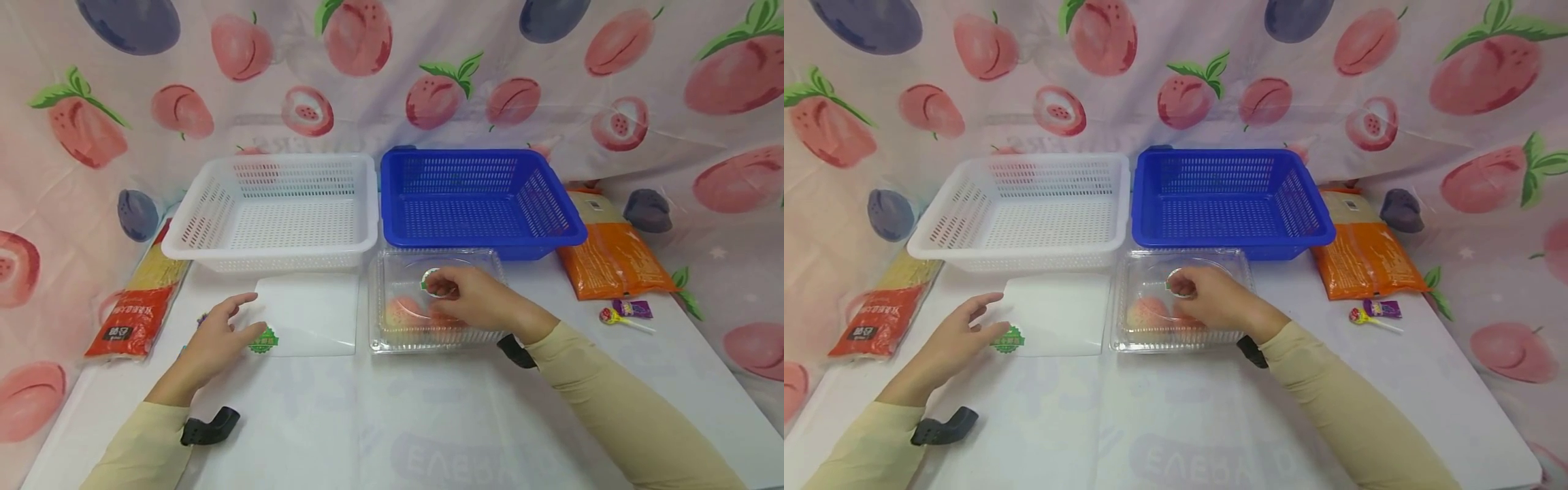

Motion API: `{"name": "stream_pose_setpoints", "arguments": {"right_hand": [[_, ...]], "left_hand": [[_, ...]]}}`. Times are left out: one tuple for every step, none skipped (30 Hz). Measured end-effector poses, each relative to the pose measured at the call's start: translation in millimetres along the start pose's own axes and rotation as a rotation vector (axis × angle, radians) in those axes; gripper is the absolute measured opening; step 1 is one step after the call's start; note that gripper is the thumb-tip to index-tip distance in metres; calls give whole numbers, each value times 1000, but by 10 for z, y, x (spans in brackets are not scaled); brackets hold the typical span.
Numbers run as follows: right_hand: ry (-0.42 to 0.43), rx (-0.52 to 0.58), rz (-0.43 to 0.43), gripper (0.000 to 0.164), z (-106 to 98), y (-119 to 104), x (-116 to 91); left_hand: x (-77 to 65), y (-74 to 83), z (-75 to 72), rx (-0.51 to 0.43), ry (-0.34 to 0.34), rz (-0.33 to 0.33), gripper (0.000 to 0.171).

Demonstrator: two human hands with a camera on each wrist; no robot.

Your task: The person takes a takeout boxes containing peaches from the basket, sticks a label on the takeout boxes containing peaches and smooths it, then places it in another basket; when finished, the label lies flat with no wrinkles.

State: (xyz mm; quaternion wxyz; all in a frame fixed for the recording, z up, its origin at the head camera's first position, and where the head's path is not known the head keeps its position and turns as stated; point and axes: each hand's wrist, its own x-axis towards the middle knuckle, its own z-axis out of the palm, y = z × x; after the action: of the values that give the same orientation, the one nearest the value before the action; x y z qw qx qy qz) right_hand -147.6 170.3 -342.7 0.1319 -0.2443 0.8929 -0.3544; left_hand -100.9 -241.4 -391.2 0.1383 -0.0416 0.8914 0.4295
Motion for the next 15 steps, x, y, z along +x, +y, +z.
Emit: {"name": "stream_pose_setpoints", "arguments": {"right_hand": [[0,-6,2,31,-15,6,-9],[3,-11,3,32,-34,8,-19],[7,-17,6,32,-54,12,-29],[12,-21,12,32,-71,23,-36],[17,-20,22,33,-88,34,-44],[22,-15,31,34,-103,45,-49],[30,-11,35,34,-114,58,-50],[34,-6,41,36,-124,68,-51],[39,-1,49,37,-129,83,-50],[44,4,57,38,-134,94,-49],[47,8,63,40,-141,99,-49],[49,5,67,41,-145,103,-48],[51,3,69,43,-149,105,-49],[50,1,75,45,-154,101,-53],[51,-1,76,47,-157,102,-56]], "left_hand": [[-9,11,-3,2,8,3,72],[-18,21,-5,3,14,6,72],[-28,32,-8,4,17,12,72],[-38,45,-10,1,20,19,72],[-49,59,-11,-3,23,28,71],[-59,73,-10,-8,25,37,71],[-69,89,-8,-12,26,48,70],[-80,106,-4,-15,28,60,70],[-90,122,1,-18,28,71,69],[-101,139,7,-24,28,78,68],[-111,153,16,-28,27,85,68],[-122,166,26,-33,26,97,67],[-132,178,38,-39,24,107,67],[-144,190,49,-45,19,114,66],[-153,199,63,-52,15,123,65]]}}
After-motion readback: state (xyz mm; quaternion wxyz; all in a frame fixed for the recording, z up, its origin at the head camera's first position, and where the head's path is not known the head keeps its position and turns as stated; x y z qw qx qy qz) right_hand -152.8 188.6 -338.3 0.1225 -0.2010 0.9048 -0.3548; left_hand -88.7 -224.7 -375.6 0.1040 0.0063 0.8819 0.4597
